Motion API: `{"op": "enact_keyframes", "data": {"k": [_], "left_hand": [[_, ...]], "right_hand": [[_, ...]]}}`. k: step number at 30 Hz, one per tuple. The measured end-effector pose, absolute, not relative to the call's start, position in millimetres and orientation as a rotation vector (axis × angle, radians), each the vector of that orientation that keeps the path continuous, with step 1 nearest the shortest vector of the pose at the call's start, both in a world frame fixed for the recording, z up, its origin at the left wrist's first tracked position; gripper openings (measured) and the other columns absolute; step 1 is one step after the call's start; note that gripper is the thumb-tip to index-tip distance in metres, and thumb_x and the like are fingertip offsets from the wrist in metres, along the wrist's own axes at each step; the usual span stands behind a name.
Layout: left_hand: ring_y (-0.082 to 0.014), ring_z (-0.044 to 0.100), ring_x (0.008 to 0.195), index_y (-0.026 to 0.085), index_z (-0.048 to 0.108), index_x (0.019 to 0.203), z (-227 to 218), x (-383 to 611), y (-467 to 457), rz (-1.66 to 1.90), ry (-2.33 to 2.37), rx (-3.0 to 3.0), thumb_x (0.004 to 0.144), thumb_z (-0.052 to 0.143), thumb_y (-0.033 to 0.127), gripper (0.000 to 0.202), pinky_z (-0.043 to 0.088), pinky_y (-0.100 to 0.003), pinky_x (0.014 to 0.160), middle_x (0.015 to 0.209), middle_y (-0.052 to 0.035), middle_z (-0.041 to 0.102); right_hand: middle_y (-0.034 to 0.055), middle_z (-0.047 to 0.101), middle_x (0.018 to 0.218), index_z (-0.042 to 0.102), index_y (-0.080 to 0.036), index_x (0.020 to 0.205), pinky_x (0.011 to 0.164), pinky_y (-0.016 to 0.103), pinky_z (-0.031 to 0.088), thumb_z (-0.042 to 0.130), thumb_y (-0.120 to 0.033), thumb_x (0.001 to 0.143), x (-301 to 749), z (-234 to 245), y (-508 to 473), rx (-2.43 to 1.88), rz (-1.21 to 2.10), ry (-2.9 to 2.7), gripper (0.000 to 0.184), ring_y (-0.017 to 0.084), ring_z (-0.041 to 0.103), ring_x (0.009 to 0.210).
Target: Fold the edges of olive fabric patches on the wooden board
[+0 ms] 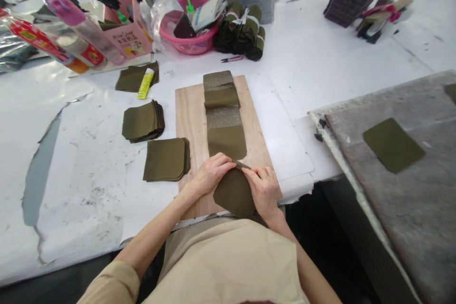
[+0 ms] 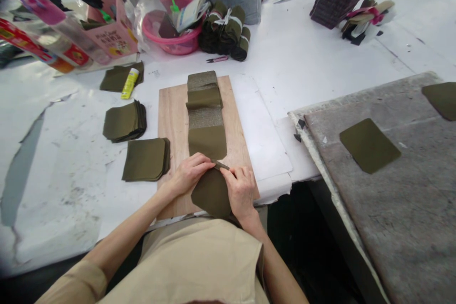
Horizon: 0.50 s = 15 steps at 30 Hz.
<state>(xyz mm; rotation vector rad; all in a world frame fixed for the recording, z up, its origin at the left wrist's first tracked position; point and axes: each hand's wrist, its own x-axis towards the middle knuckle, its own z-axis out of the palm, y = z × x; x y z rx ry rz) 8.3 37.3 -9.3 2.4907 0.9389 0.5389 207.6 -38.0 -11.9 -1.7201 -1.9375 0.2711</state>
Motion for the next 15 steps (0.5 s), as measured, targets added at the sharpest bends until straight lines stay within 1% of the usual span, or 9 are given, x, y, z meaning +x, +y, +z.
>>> {"op": "enact_keyframes", "data": {"k": [5,10,15], "left_hand": [[-0.0188,0.054,0.096,0.017,0.061,0.108,-10.1,6.5,38.4,0.490,0.893,2.582,0.099,0.041,0.019,0.023,0.050,-0.032,0.082,0.103,-0.0088,0.062],[-0.0197,0.055,0.098,0.017,0.061,0.111,-12.1,5.1,40.0,0.474,0.830,2.663,0.098,0.041,0.017,0.024,0.051,-0.034,0.082,0.105,-0.0098,0.062],[-0.0200,0.056,0.098,0.013,0.062,0.109,-9.5,6.2,42.4,0.514,0.764,2.765,0.098,0.043,0.016,0.022,0.053,-0.035,0.082,0.102,-0.0117,0.063]], "right_hand": [[0.0036,0.063,0.087,0.071,-0.031,0.109,0.077,0.033,0.040,0.051,-0.023,0.096,207.9,-13.3,-38.7,-1.717,0.271,-1.948,0.025,0.019,0.050,0.084],[0.0038,0.063,0.088,0.072,-0.031,0.108,0.078,0.033,0.039,0.053,-0.022,0.095,207.6,-14.9,-38.1,-1.726,0.278,-1.952,0.024,0.018,0.050,0.085],[0.0035,0.062,0.087,0.072,-0.029,0.107,0.077,0.032,0.038,0.054,-0.023,0.095,207.5,-16.5,-37.6,-1.715,0.271,-1.938,0.022,0.017,0.048,0.084]]}}
